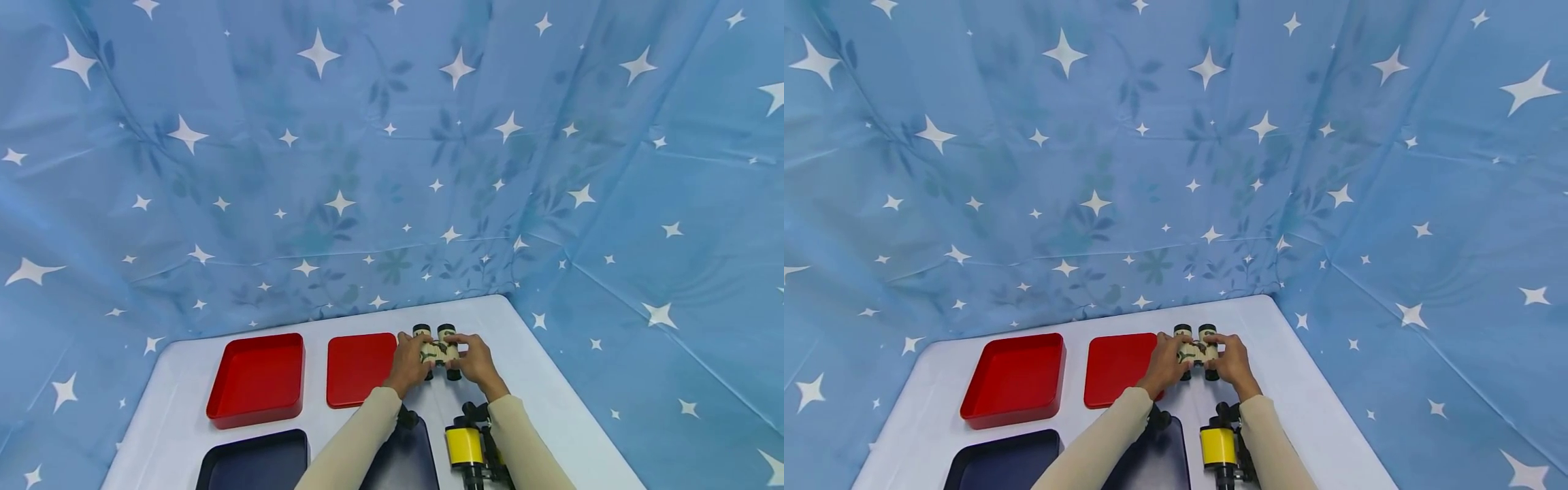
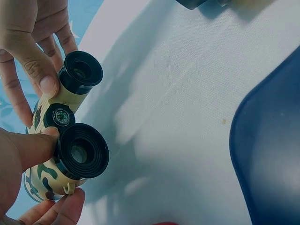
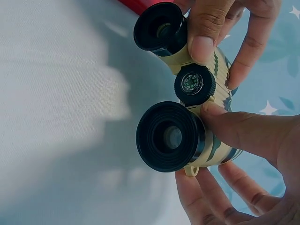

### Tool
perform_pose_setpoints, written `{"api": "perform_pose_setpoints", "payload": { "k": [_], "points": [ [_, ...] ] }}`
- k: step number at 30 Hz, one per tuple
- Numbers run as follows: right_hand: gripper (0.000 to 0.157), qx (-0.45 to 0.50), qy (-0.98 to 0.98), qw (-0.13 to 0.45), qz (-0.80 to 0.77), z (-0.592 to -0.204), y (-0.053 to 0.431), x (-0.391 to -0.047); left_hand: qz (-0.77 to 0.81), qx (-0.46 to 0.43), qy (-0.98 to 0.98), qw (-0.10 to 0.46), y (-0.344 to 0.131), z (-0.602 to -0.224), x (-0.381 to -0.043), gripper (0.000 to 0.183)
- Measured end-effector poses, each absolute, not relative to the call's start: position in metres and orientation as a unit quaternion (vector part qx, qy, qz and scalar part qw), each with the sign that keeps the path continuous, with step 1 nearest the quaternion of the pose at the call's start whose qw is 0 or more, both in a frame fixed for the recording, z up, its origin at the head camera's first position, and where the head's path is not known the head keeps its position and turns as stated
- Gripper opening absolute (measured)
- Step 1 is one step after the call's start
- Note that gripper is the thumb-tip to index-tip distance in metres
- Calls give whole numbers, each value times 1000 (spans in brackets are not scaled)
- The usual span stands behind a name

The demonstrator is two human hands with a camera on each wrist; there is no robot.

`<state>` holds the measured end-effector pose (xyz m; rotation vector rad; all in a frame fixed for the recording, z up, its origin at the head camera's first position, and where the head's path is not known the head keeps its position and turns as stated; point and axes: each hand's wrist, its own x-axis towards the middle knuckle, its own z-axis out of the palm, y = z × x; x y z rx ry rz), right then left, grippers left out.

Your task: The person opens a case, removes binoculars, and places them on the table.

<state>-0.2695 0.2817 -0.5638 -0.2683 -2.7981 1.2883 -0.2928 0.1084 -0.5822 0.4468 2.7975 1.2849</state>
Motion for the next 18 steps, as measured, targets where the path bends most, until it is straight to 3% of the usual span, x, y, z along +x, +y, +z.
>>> {"api": "perform_pose_setpoints", "payload": {
  "k": [18],
  "points": [
    [54, -96, -907, 7, 410, -565, 288, -273, 411, 127, 902, 29, 123, -589, -299, 43]
  ]
}}
